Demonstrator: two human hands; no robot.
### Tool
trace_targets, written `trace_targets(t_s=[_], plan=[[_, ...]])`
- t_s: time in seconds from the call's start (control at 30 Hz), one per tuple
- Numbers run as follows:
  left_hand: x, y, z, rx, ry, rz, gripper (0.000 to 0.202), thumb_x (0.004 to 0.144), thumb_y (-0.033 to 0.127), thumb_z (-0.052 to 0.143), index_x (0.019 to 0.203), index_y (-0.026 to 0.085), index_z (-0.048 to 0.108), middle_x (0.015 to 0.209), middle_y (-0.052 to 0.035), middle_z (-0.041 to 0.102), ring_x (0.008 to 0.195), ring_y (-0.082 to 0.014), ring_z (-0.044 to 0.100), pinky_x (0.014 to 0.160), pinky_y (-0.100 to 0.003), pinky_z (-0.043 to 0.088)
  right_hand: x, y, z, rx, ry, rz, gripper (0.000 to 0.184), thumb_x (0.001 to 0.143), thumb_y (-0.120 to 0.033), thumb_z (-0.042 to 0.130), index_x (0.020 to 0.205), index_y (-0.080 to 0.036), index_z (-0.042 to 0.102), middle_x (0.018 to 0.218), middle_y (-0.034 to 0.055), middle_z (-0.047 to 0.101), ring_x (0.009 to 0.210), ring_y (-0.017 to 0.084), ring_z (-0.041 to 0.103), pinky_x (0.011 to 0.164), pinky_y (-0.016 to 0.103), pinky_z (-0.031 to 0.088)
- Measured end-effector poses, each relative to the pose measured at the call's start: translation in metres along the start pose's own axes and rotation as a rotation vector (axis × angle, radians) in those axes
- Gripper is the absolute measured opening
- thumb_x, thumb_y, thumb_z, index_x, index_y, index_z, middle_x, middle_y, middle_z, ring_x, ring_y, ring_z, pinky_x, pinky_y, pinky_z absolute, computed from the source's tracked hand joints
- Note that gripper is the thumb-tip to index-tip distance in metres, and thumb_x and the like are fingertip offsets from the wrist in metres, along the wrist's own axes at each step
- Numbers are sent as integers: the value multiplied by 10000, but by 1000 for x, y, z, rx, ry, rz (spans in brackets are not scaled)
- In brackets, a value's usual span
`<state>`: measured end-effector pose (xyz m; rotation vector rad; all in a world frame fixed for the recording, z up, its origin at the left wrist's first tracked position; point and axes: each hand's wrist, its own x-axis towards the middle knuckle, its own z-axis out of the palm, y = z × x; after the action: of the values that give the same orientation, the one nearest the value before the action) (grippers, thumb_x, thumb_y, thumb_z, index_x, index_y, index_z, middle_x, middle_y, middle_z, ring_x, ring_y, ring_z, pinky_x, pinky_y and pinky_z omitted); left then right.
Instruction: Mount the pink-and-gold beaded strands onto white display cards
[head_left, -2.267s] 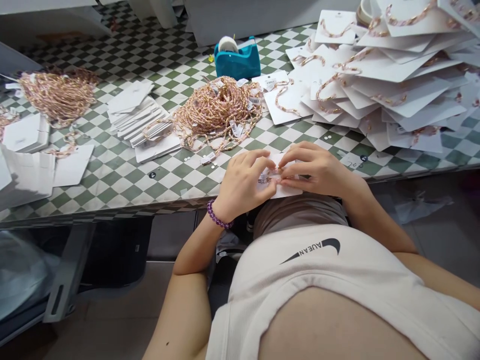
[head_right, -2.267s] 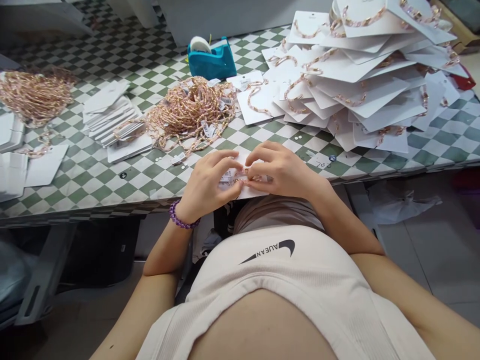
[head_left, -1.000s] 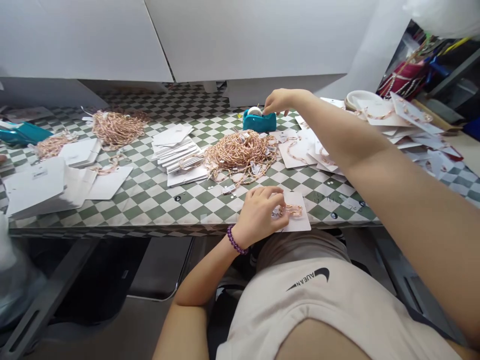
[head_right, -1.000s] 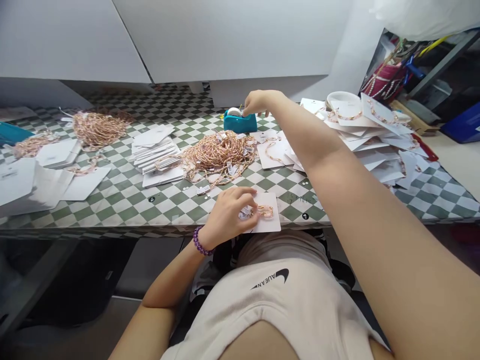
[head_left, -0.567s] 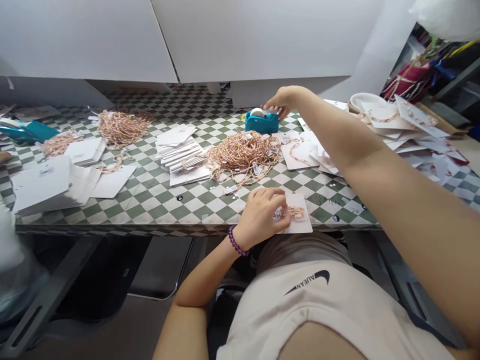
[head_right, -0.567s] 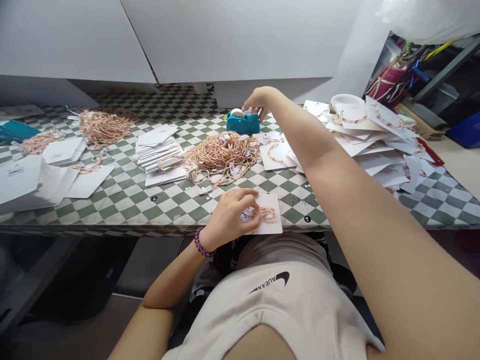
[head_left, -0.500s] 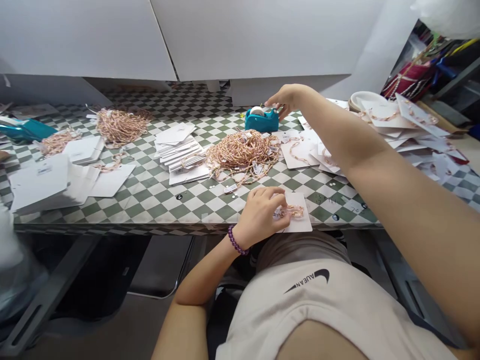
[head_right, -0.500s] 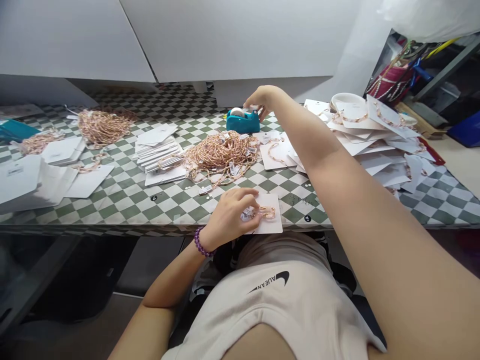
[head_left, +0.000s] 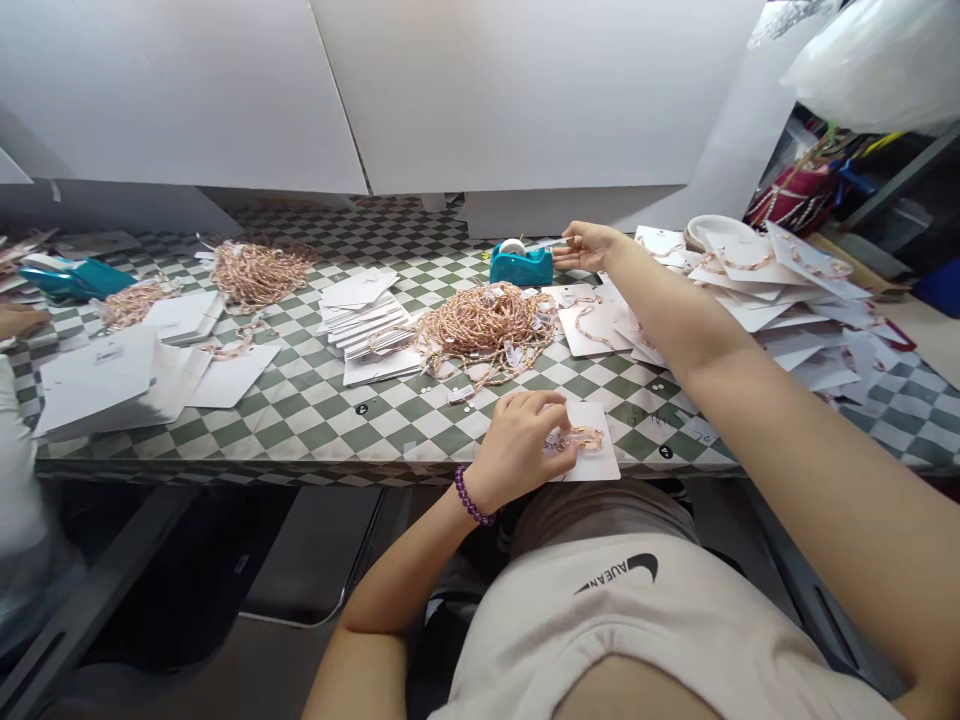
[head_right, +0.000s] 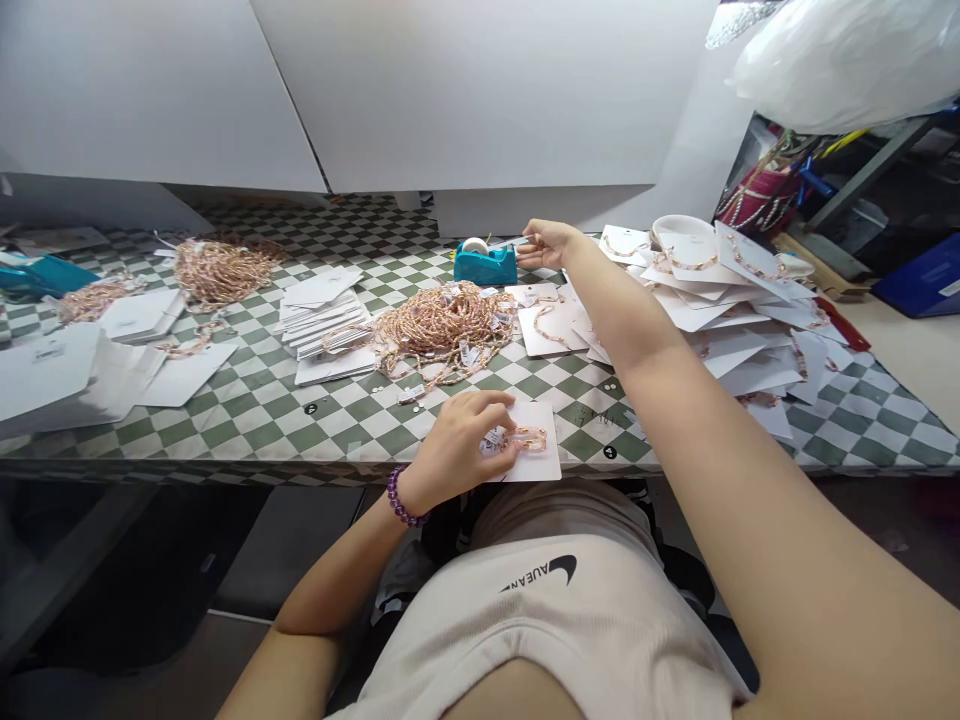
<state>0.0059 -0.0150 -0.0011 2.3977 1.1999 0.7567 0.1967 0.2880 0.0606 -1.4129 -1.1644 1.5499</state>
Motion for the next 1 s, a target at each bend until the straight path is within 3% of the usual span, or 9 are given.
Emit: trace_targets(t_s=[0.2,0.4,0.67,0.77,0.87,1.0], plan=[[0,-1,1,-7,2,2,90,862,270,670,867,205,608,1251,-41,654,1152,-250,595,1065,-473,413,7,10,-5,143,36,30,158,965,-274,479,870,-148,492,996,113,613,1029,181,688,870,278,611],[1,-2,2,0,1,6,69,861,260,652,869,208,607,1256,-45,655,1156,-250,595,1060,-472,416,9,13,-4,175,68,18,20,940,-156,496,953,-141,497,1022,94,613,1001,148,688,848,224,607],[0,1,-1,-2,-8,2,69,863,258,654,875,206,610,1260,-48,659,1155,-248,597,1070,-470,410,6,21,1,146,57,-4,129,1011,-123,399,912,-127,483,885,48,611,917,70,657,890,170,563],[0,2,-2,-2,-9,-9,62,867,260,644,862,210,608,1257,-47,662,1164,-245,595,1081,-468,400,8,26,2,73,52,-32,129,999,-163,524,880,-135,486,766,-18,603,854,43,611,978,229,538],[0,2,-1,6,-14,-4,55,871,260,635,863,211,610,1256,-51,663,1167,-244,594,1083,-468,398,13,34,5,-35,48,-74,157,954,-199,640,865,-128,531,706,-39,603,784,53,592,963,270,537],[0,0,1,15,-15,-2,61,877,274,630,878,213,619,1267,-59,657,1164,-242,594,1073,-458,413,18,41,13,-128,49,-134,255,997,-317,587,1098,-83,607,981,44,651,880,103,626,868,292,563]])
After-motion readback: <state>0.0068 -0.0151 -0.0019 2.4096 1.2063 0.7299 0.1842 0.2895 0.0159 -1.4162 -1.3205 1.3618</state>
